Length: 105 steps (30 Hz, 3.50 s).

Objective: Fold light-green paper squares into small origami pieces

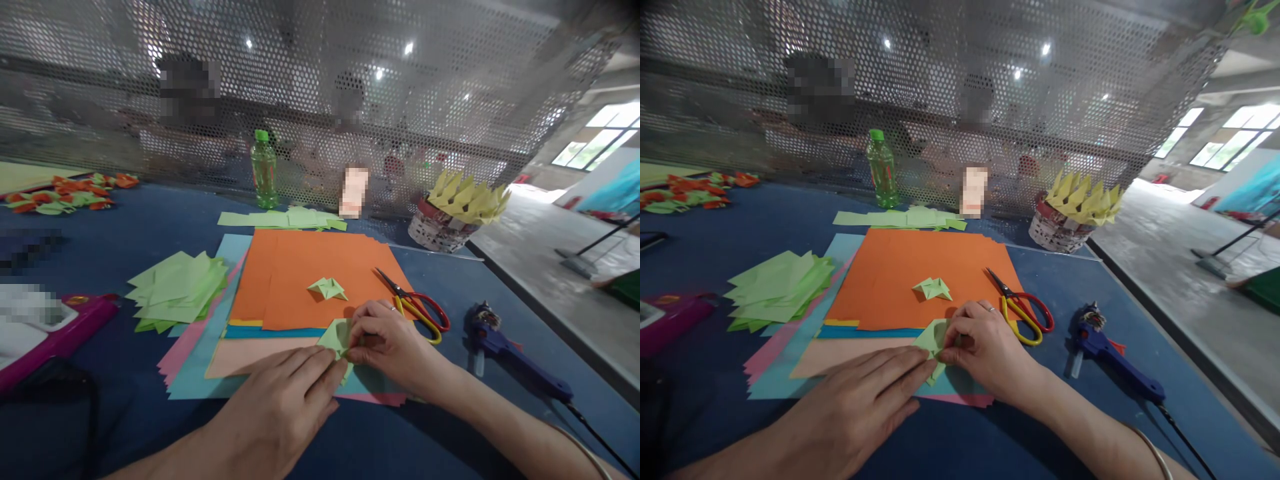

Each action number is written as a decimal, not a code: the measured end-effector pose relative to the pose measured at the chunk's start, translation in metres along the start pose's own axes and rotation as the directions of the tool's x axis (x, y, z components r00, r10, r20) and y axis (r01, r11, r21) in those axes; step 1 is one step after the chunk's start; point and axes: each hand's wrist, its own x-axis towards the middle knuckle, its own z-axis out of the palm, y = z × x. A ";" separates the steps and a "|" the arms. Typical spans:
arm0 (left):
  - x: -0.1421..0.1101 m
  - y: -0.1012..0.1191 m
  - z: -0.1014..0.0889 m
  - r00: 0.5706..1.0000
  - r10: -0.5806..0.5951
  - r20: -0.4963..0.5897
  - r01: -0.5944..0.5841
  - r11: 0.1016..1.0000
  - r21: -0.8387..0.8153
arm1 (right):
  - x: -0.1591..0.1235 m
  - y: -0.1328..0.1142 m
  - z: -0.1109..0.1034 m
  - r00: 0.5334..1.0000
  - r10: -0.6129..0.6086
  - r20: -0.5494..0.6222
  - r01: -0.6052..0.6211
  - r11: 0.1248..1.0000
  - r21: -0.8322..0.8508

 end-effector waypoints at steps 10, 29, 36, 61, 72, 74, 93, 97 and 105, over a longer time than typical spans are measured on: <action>0.004 0.001 -0.003 0.990 -0.047 0.135 0.044 0.999 0.026 | -0.001 0.001 0.002 1.000 0.024 -0.002 -0.024 1.000 0.005; 0.003 -0.003 -0.003 0.996 0.049 0.068 -0.047 0.998 -0.037 | 0.000 0.016 0.002 0.997 -0.015 -0.080 0.017 1.000 0.025; 0.010 0.001 -0.005 0.999 -0.004 -0.052 -0.002 0.994 -0.113 | 0.003 0.004 0.003 0.993 0.094 -0.068 -0.094 0.996 0.010; 0.010 -0.003 -0.012 1.000 -0.011 -0.026 0.007 0.992 -0.126 | -0.013 0.009 -0.030 0.949 -0.261 0.179 0.273 0.961 -0.044; 0.000 -0.008 0.004 0.980 0.185 -0.074 -0.187 0.982 -0.022 | -0.015 -0.006 -0.019 0.926 -0.287 0.244 0.267 0.957 0.113; 0.000 -0.008 0.002 0.972 0.223 -0.078 -0.220 0.974 0.045 | -0.016 -0.006 -0.021 0.932 -0.263 0.249 0.230 0.961 0.154; -0.007 -0.005 -0.009 0.990 0.112 0.086 -0.094 0.977 -0.189 | -0.014 -0.004 -0.020 0.941 -0.230 0.246 0.194 0.967 0.164; -0.006 -0.004 -0.009 0.996 0.082 0.037 -0.072 0.972 -0.222 | -0.017 -0.009 -0.011 0.977 -0.123 0.176 0.123 0.992 0.014; -0.006 0.000 -0.010 1.000 0.030 0.008 -0.028 0.977 -0.213 | -0.019 -0.014 0.000 0.993 -0.058 0.105 0.068 0.994 -0.089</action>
